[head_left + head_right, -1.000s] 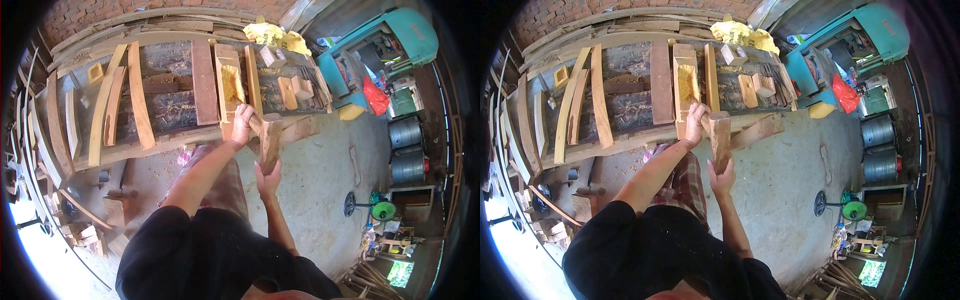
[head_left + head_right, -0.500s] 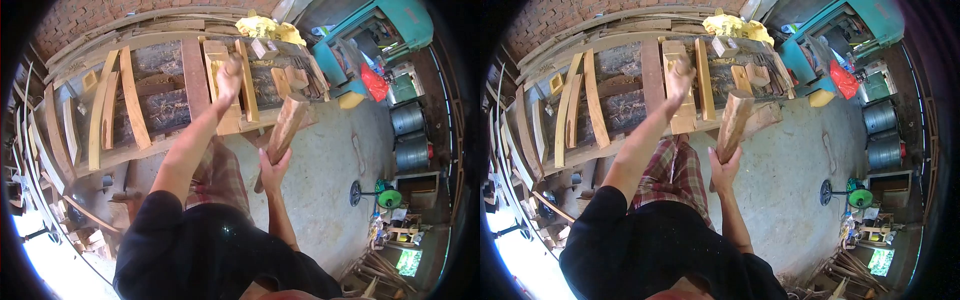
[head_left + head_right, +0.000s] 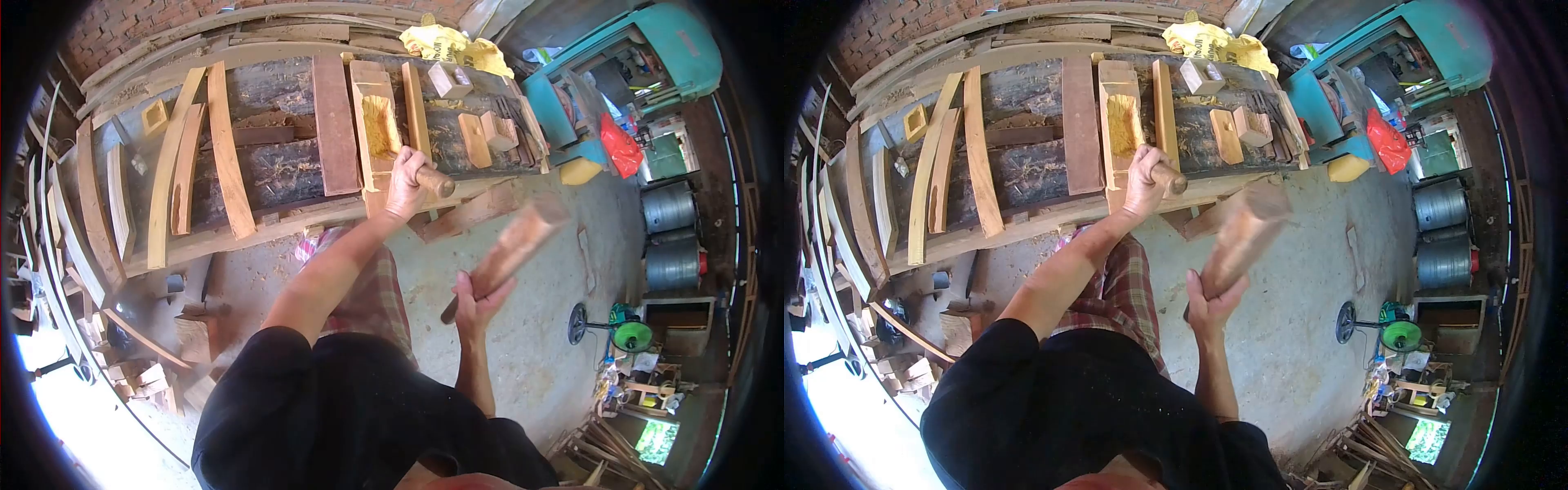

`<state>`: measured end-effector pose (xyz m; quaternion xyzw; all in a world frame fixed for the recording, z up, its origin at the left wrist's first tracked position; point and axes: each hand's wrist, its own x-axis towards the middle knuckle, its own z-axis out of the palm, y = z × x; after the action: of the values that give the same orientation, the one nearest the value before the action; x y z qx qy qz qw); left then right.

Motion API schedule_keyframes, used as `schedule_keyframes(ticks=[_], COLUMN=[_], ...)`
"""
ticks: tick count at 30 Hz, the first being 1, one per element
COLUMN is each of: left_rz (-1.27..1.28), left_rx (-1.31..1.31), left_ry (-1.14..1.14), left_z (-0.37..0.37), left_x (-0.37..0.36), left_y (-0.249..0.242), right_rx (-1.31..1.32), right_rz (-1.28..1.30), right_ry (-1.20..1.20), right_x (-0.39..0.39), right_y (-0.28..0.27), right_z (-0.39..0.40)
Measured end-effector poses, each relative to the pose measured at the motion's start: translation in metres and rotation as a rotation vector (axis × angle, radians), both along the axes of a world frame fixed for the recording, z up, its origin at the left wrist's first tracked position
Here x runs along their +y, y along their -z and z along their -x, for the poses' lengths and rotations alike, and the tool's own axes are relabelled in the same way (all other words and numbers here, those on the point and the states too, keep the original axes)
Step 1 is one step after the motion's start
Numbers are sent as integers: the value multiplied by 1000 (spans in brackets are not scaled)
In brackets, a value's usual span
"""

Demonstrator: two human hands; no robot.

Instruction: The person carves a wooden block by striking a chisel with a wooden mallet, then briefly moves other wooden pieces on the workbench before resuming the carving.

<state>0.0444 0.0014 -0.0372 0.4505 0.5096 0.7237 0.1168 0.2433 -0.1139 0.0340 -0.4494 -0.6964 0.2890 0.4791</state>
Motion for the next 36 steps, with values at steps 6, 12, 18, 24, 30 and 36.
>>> schedule_keyframes(ticks=[6,12,18,24,30,36], left_rz=[-11,22,29,-23,-42,-50], left_rx=[109,113,246,35,46,216], left_ry=[-19,11,-23,-38,-130,-65], left_z=[4,5,6,8,18,2], left_x=[2,4,0,1,28,-10], left_y=[12,30,33,14,15,20], right_rx=[-412,-236,-54,-107,-128,-101], right_rz=[-29,-54,225,287,258,320], right_ry=[-48,4,73,21,-22,2], right_x=[20,17,-6,-10,-4,-7], right_y=[-7,33,27,-13,-16,-13], right_z=[5,6,-2,-13,-14,-11])
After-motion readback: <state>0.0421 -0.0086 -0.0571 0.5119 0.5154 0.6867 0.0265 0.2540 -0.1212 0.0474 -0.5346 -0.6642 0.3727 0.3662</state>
